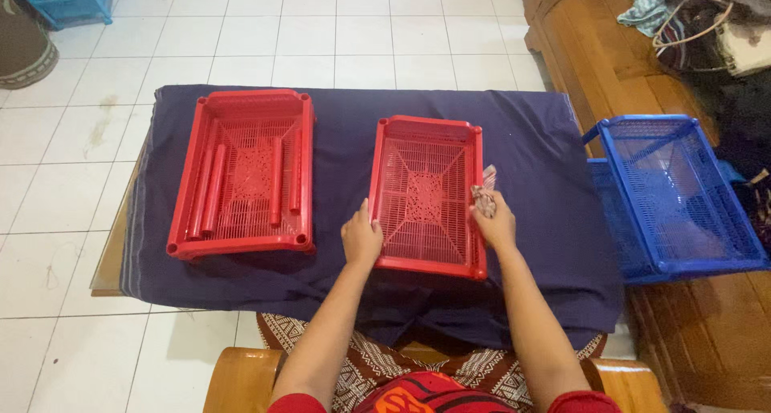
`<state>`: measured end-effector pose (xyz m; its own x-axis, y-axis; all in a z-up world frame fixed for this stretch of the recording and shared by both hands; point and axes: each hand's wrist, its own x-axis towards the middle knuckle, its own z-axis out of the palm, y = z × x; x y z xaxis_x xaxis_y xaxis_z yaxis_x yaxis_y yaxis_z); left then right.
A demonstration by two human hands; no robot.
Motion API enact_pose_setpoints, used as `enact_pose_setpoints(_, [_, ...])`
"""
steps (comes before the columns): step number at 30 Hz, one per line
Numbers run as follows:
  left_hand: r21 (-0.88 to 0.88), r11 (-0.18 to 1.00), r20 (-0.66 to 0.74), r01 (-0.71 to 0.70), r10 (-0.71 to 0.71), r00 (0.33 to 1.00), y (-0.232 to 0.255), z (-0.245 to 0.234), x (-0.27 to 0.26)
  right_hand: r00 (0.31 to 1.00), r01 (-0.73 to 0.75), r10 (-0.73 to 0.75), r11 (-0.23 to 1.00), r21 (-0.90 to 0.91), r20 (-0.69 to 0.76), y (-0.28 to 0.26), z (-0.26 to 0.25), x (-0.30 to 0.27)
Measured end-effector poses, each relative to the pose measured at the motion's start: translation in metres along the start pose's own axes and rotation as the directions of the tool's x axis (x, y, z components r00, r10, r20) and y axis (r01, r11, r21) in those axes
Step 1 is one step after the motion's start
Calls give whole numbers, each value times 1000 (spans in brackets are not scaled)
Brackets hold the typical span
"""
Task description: The person wipes red plastic baskets and their loose tubes with a cloth, then assembles a blue plastic rack by inserting blue tubes into the basket frames and fitting the baskets together on a cloth-covered table.
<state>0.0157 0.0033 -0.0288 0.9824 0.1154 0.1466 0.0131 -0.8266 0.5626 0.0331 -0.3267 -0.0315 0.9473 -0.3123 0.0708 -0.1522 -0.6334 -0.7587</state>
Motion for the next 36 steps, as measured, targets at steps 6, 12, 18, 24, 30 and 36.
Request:
enact_pose_setpoints(6, [158,984,91,-84,70,993,-8,-19,56,983,-48,-75,779,626,168,7,-7,-79])
enact_pose_setpoints(12, [222,952,98,-212,194,976,19,2,101,938,-39,-201,749,662,283,-29,21,-176])
enact_pose_setpoints(18, [194,943,368,-271,186,911,62,34,104,883,-370,36,668,646,468,-61,56,-193])
enact_pose_setpoints(24, [44,975,431,-219,180,884,81,42,84,690,-493,-148,622,609,709,-90,82,-130])
enact_pose_setpoints(30, [-112,955,109,-274,286,952,70,26,30,380,-432,-327,765,478,866,-84,6,-90])
enact_pose_setpoints(36, [-85,841,234,-535,538,809,77,7,-25,1000,-17,18,756,655,4,-59,-78,-69])
